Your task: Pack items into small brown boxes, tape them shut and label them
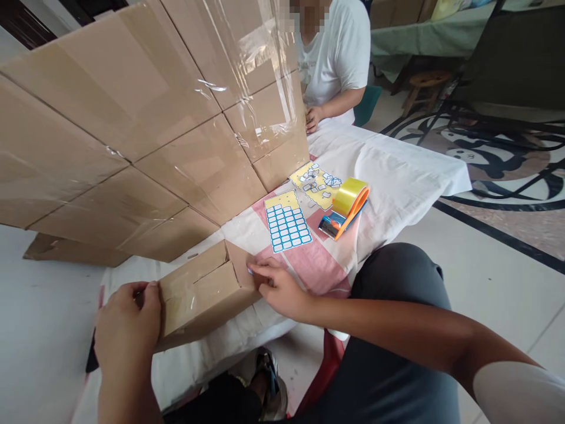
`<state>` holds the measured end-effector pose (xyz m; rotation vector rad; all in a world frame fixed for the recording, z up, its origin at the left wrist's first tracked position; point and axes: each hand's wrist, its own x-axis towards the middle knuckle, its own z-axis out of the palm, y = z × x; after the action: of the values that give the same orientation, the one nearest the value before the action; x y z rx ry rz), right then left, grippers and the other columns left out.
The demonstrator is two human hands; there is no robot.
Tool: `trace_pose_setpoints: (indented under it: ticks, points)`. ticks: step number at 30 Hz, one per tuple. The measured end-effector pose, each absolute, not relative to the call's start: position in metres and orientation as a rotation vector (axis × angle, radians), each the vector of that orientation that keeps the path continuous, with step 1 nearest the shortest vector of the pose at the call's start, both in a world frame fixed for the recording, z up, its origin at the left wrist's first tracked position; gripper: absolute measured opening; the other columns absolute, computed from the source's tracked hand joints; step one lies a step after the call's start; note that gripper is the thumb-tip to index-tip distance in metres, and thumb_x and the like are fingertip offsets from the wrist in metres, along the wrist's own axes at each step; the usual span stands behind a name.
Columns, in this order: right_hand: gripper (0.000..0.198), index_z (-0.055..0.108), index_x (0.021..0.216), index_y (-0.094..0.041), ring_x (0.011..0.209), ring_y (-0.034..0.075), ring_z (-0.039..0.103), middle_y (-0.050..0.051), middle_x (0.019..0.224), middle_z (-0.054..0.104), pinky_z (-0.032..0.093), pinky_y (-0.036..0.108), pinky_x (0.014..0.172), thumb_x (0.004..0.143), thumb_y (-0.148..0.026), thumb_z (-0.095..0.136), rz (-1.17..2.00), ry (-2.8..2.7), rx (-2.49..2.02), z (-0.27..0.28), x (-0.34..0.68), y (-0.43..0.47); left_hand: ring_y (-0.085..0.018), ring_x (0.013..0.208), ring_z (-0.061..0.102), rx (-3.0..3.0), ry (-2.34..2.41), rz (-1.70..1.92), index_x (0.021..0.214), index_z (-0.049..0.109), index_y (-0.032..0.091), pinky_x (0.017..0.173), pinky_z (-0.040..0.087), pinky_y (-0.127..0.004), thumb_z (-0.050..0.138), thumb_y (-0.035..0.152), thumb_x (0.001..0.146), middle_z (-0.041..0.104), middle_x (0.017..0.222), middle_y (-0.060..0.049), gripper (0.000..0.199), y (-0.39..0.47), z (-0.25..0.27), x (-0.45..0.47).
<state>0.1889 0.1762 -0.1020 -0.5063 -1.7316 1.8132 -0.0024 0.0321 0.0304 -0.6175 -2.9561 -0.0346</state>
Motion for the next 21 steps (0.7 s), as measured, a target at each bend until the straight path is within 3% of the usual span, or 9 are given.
trace_pose_setpoints:
  ticks: [4,9,14,19,21]
  points:
    - [0.064,0.065,0.134,-0.026,0.093,0.014,0.058,0.006,0.117,0.057,0.053,0.03,0.081,0.077,0.0,0.05,1.842,-1.751,-0.485,-0.1,0.202,0.17,-0.038,0.108,0.06,-0.63,-2.97,-0.055,0.113,0.061,0.016,0.077,0.046,-0.044,0.03,0.059,0.095,0.066,0.119,-0.02,0.057,0.032,0.032,-0.002]
    - [0.061,0.066,0.13,-0.024,0.082,0.011,0.054,0.005,0.115,0.056,0.051,0.029,0.08,0.076,0.0,0.051,1.867,-1.751,-0.469,-0.103,0.217,0.166,-0.038,0.112,0.059,-0.602,-2.988,-0.089,0.116,0.06,0.016,0.085,0.047,-0.047,0.029,0.061,0.095,0.065,0.124,-0.02,0.058,0.034,0.031,-0.004]
    - [0.056,0.068,0.125,-0.02,0.086,0.014,0.058,0.006,0.114,0.057,0.053,0.031,0.081,0.075,0.001,0.053,1.818,-1.738,-0.534,-0.1,0.206,0.173,-0.036,0.112,0.058,-0.635,-2.992,-0.111,0.114,0.059,0.015,0.089,0.046,-0.047,0.029,0.06,0.095,0.064,0.123,-0.02,0.057,0.03,0.029,-0.006]
    - [0.06,0.066,0.127,-0.019,0.114,0.021,0.058,0.01,0.125,0.056,0.051,0.036,0.097,0.072,0.002,0.057,1.721,-1.832,-0.456,-0.09,0.195,0.177,-0.037,0.107,0.059,-0.67,-2.975,-0.029,0.112,0.059,0.019,0.076,0.043,-0.041,0.032,0.062,0.092,0.065,0.122,-0.017,0.055,0.026,0.026,-0.014]
    - [0.057,0.067,0.125,-0.02,0.115,0.021,0.058,0.009,0.124,0.057,0.051,0.036,0.098,0.073,0.001,0.057,1.711,-1.85,-0.45,-0.088,0.199,0.174,-0.036,0.104,0.06,-0.622,-2.965,0.026,0.11,0.06,0.022,0.072,0.042,-0.039,0.025,0.063,0.093,0.066,0.12,-0.015,0.056,0.026,0.023,-0.019]
